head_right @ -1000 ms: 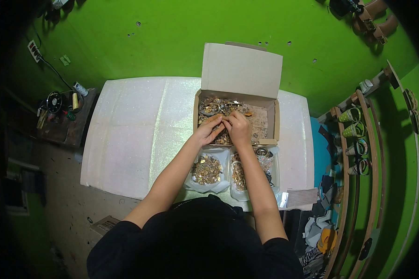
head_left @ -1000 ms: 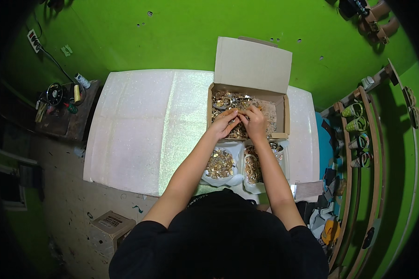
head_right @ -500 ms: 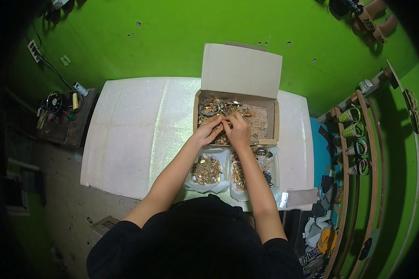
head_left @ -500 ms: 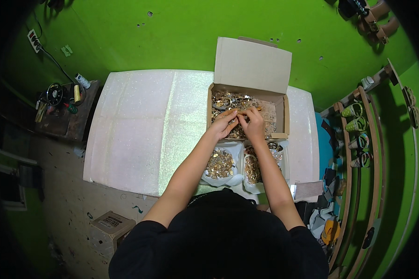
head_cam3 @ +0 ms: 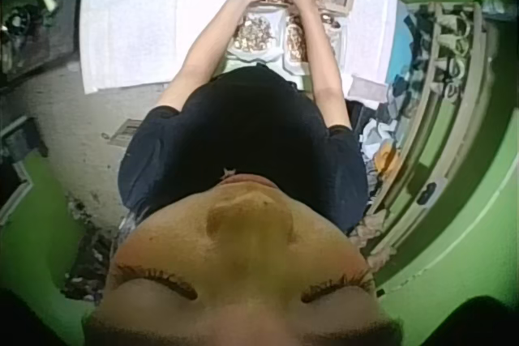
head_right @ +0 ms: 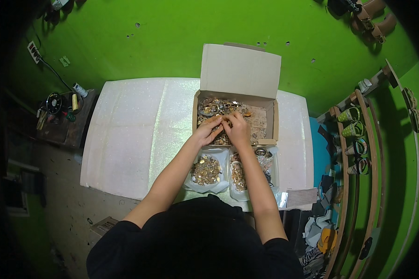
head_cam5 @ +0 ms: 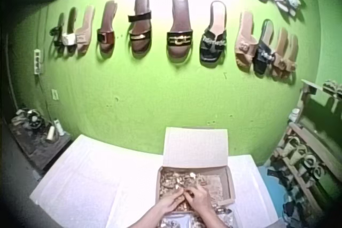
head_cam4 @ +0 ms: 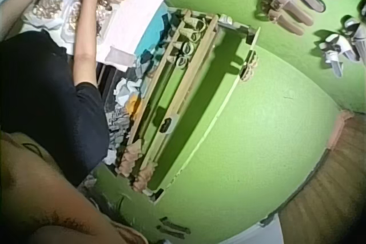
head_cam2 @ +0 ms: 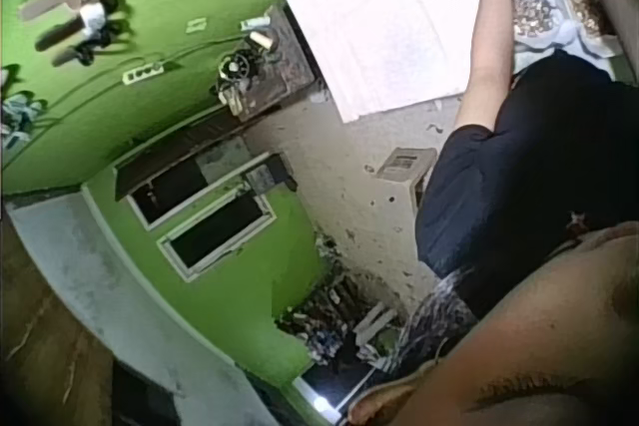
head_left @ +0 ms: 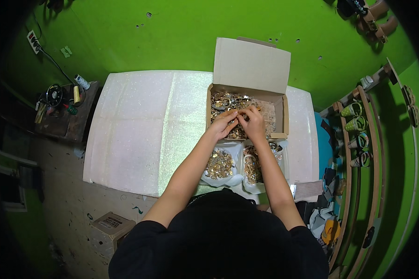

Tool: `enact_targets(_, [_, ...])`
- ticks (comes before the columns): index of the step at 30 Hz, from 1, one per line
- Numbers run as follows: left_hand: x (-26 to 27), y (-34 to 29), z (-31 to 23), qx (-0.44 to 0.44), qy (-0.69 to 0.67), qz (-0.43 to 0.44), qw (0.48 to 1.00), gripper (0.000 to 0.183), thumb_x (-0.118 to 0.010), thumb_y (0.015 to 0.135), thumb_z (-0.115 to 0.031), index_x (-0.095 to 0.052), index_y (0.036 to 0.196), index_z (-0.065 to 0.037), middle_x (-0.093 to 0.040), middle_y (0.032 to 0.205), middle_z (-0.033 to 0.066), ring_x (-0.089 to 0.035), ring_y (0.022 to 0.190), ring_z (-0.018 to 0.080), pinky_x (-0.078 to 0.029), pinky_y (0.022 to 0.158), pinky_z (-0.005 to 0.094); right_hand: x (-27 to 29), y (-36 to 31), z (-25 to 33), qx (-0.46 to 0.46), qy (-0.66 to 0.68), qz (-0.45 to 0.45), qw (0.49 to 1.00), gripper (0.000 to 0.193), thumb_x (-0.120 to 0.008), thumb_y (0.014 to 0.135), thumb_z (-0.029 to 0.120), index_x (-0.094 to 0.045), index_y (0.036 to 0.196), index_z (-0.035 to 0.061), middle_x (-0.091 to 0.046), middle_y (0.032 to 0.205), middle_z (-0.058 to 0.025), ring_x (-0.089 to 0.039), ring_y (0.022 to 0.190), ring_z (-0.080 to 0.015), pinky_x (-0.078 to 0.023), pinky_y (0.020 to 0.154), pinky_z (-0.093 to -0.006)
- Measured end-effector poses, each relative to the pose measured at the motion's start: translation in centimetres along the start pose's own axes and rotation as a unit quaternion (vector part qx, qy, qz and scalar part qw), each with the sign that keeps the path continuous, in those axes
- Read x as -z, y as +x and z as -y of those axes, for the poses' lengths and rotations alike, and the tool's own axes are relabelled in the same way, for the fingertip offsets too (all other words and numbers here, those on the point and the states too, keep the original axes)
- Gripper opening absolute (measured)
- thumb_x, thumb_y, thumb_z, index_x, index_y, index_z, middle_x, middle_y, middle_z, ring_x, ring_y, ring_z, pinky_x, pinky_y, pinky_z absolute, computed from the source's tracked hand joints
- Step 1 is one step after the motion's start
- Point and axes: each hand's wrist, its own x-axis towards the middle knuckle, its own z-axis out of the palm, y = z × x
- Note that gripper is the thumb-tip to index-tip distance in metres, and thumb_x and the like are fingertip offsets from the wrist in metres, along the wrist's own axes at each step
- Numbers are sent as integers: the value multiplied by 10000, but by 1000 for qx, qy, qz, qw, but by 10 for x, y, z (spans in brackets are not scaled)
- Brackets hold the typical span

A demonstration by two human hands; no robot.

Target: Sorting through a box of metal shoe buckles and placing them into white bins.

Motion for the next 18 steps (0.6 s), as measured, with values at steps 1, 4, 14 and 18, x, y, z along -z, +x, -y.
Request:
enact_targets(1, [0,0,0,0,0,0,1000,176,-543,797,-121,-513,945,-30,-519,927,50,-505,878,125,-449,794,213,0,0,0,0,0,0,1000,103,-622,656,121,-595,747,82,-546,747,-50,-559,633,-245,-448,538,-324])
enact_targets(4, [-1,-1,-1,2,12,0,1000,193,-544,799,-132,-508,958,-28,-515,935,49,-504,874,119,-450,780,207,2,1,2,10,23,18,1000,114,-616,669,98,-590,767,44,-543,750,-81,-548,639,-240,-440,558,-306])
enact_targets(14, [-2,-3,-4,11,-38,22,999,272,-507,819,-129,-472,1052,7,-525,968,87,-511,920,153,-450,801,234,18,-11,20,-83,157,114,977,95,-605,666,71,-588,728,1,-564,666,-68,-520,594,-145,-411,547,-249])
enact_targets(18, [-4,-4,-5,9,-27,28,999,270,-440,853,-148,-457,1067,15,-523,985,86,-502,984,175,-446,832,250,30,-28,30,-94,203,321,920,114,-630,646,104,-617,714,14,-585,689,-78,-526,597,-160,-421,578,-272])
